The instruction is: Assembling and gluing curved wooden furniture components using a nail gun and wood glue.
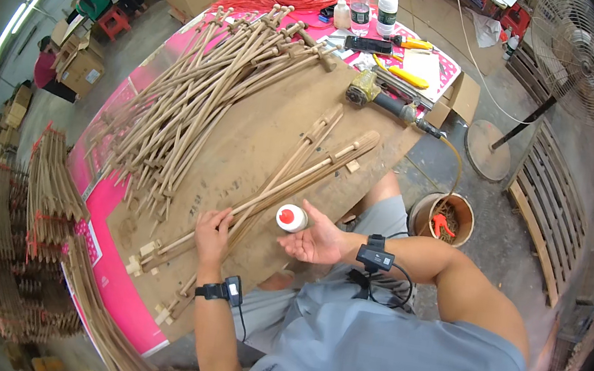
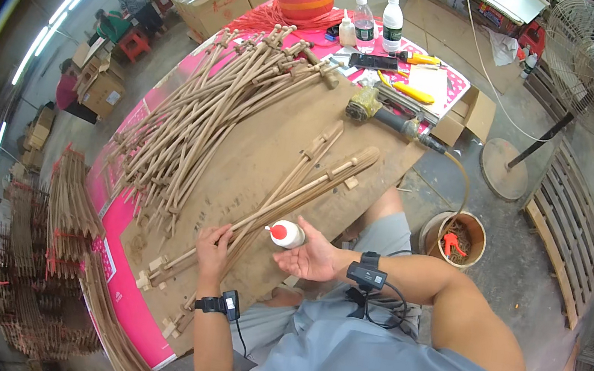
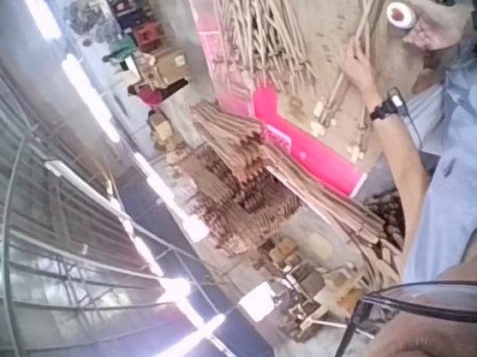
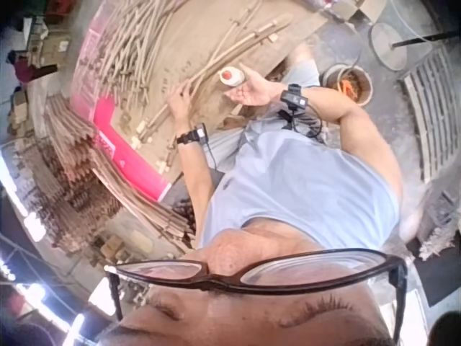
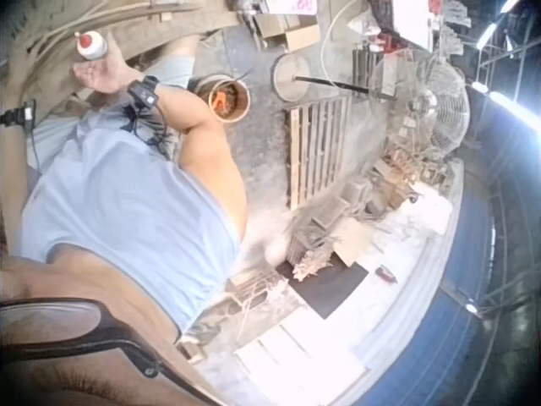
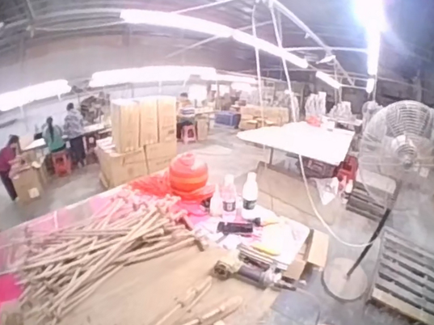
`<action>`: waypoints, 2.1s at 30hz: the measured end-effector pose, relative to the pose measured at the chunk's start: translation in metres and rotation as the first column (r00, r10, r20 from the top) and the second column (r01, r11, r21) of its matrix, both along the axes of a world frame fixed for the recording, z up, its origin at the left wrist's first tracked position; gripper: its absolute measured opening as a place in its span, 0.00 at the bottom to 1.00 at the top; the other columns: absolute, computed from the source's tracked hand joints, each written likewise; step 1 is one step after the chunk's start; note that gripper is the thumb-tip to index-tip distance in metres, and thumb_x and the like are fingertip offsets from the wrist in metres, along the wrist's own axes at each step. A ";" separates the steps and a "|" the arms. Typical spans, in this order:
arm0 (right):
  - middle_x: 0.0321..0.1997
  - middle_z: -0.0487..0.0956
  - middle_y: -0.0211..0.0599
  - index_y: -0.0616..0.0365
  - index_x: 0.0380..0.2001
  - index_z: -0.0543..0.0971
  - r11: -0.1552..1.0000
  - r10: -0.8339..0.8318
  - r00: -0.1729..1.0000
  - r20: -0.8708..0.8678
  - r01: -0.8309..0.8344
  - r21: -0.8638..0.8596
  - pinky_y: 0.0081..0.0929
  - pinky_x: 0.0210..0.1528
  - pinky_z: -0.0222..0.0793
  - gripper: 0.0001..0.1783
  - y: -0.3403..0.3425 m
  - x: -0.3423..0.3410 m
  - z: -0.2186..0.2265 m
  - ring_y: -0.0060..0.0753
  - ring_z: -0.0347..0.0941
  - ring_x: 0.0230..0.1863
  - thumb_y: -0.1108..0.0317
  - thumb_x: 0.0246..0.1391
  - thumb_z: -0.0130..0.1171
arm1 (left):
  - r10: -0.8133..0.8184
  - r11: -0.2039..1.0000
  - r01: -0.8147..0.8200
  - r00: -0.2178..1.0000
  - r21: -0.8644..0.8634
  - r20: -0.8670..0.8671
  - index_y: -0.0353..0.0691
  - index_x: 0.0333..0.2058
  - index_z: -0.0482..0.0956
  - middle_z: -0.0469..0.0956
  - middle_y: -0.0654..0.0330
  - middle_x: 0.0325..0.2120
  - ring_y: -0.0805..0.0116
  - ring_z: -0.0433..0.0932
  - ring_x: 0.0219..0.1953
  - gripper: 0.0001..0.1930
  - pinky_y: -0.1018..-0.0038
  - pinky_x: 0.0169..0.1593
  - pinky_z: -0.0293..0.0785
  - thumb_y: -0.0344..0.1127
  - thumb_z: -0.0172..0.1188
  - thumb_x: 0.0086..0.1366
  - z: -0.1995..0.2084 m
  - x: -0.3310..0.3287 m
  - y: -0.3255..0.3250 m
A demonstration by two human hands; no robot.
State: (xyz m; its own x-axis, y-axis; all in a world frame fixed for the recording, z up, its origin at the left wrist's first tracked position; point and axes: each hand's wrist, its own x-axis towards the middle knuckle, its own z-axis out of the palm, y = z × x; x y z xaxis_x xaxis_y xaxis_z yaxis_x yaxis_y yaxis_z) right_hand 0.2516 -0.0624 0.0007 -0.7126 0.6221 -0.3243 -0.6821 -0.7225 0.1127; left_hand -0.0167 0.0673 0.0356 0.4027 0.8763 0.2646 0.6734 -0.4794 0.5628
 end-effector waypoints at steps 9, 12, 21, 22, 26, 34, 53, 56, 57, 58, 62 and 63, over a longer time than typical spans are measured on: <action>0.45 0.86 0.37 0.54 0.54 0.78 0.932 -0.358 0.872 0.334 0.353 0.079 0.27 0.40 0.85 0.23 0.013 0.007 0.019 0.33 0.85 0.38 0.47 0.70 0.56 | 0.002 1.000 -0.003 1.000 0.019 0.021 0.39 0.41 0.90 0.83 0.54 0.33 0.55 0.78 0.40 0.08 0.64 0.50 0.73 0.31 0.67 0.63 0.001 0.002 -0.001; 0.39 0.84 0.35 0.59 0.52 0.79 0.805 -0.593 0.378 0.711 0.312 0.505 0.25 0.35 0.78 0.22 0.009 0.071 0.054 0.28 0.81 0.35 0.53 0.66 0.63 | -0.003 1.000 0.003 1.000 0.009 0.000 0.39 0.40 0.90 0.84 0.54 0.32 0.55 0.79 0.40 0.08 0.64 0.50 0.73 0.31 0.67 0.64 0.006 0.001 0.000; 0.53 0.82 0.38 0.62 0.59 0.72 0.584 -0.709 -0.480 0.516 0.010 0.812 0.30 0.58 0.76 0.38 -0.031 0.146 0.066 0.29 0.80 0.54 0.67 0.48 0.80 | -0.005 1.000 0.004 0.999 0.011 0.050 0.39 0.40 0.89 0.82 0.54 0.33 0.53 0.78 0.41 0.08 0.63 0.48 0.74 0.31 0.67 0.63 0.006 0.002 0.002; 0.53 0.82 0.38 0.62 0.59 0.72 0.610 -0.690 -0.532 0.491 -0.063 0.790 0.30 0.59 0.75 0.38 -0.034 0.143 0.066 0.29 0.80 0.55 0.67 0.48 0.81 | -0.008 1.000 0.007 0.999 0.008 0.054 0.39 0.40 0.89 0.82 0.54 0.33 0.53 0.78 0.41 0.08 0.63 0.48 0.74 0.31 0.67 0.63 0.004 0.003 0.002; 0.56 0.80 0.37 0.61 0.59 0.72 0.563 -0.728 -0.499 0.470 -0.044 0.825 0.30 0.61 0.74 0.37 -0.035 0.129 0.061 0.30 0.78 0.57 0.72 0.48 0.80 | -0.003 1.000 0.003 0.998 0.005 0.056 0.39 0.40 0.89 0.82 0.54 0.33 0.53 0.78 0.41 0.08 0.63 0.48 0.74 0.31 0.67 0.63 0.005 0.003 0.002; 0.50 0.84 0.37 0.61 0.54 0.75 0.584 -0.696 -0.588 0.413 -0.129 0.801 0.29 0.54 0.77 0.33 -0.028 0.122 0.060 0.29 0.81 0.51 0.67 0.49 0.80 | 0.003 1.000 -0.003 1.000 -0.006 0.022 0.39 0.41 0.90 0.83 0.54 0.34 0.54 0.78 0.42 0.09 0.64 0.49 0.74 0.32 0.68 0.64 0.005 0.000 0.003; 0.47 0.86 0.36 0.61 0.51 0.77 0.570 -0.703 -0.587 0.403 -0.126 0.812 0.27 0.52 0.77 0.27 -0.012 0.120 0.059 0.26 0.82 0.49 0.67 0.51 0.79 | 0.036 0.997 -0.033 0.998 -0.065 0.042 0.39 0.41 0.89 0.82 0.54 0.32 0.54 0.80 0.38 0.09 0.65 0.45 0.75 0.33 0.67 0.64 0.013 0.004 0.002; 0.47 0.86 0.36 0.61 0.51 0.77 0.584 -0.694 -0.602 0.395 -0.150 0.798 0.27 0.51 0.77 0.26 -0.011 0.122 0.060 0.26 0.82 0.48 0.68 0.51 0.79 | 0.047 0.993 -0.043 0.998 -0.106 0.038 0.38 0.41 0.89 0.81 0.54 0.31 0.55 0.79 0.37 0.09 0.66 0.44 0.74 0.33 0.67 0.65 0.014 0.005 0.002; 0.47 0.86 0.36 0.61 0.51 0.77 0.584 -0.696 -0.599 0.395 -0.154 0.797 0.27 0.51 0.77 0.26 -0.011 0.122 0.059 0.26 0.82 0.48 0.68 0.51 0.79 | 0.042 0.995 -0.039 0.999 -0.096 0.031 0.38 0.40 0.89 0.81 0.54 0.30 0.55 0.79 0.37 0.09 0.66 0.43 0.74 0.33 0.67 0.65 0.014 0.005 0.003; 0.47 0.86 0.36 0.61 0.51 0.77 0.583 -0.699 -0.595 0.397 -0.152 0.798 0.27 0.51 0.77 0.26 -0.010 0.122 0.058 0.26 0.82 0.48 0.68 0.51 0.79 | 0.046 0.994 -0.043 0.998 -0.097 0.032 0.38 0.40 0.89 0.81 0.54 0.30 0.55 0.79 0.37 0.09 0.66 0.43 0.74 0.33 0.67 0.65 0.014 0.004 0.003; 0.46 0.86 0.35 0.61 0.50 0.78 0.598 -0.692 -0.600 0.401 -0.165 0.785 0.27 0.51 0.77 0.26 -0.009 0.119 0.065 0.26 0.82 0.48 0.68 0.51 0.79 | 0.046 0.997 -0.046 0.999 -0.058 -0.006 0.42 0.40 0.90 0.81 0.56 0.32 0.55 0.79 0.37 0.09 0.64 0.42 0.75 0.35 0.67 0.64 0.013 0.003 0.004; 0.46 0.86 0.35 0.61 0.50 0.78 0.597 -0.694 -0.599 0.400 -0.168 0.784 0.27 0.51 0.77 0.26 -0.009 0.119 0.063 0.26 0.82 0.48 0.68 0.51 0.79 | 0.039 0.998 -0.039 0.999 -0.044 -0.008 0.42 0.40 0.90 0.82 0.56 0.33 0.54 0.79 0.38 0.09 0.64 0.43 0.75 0.35 0.68 0.64 0.013 0.003 0.004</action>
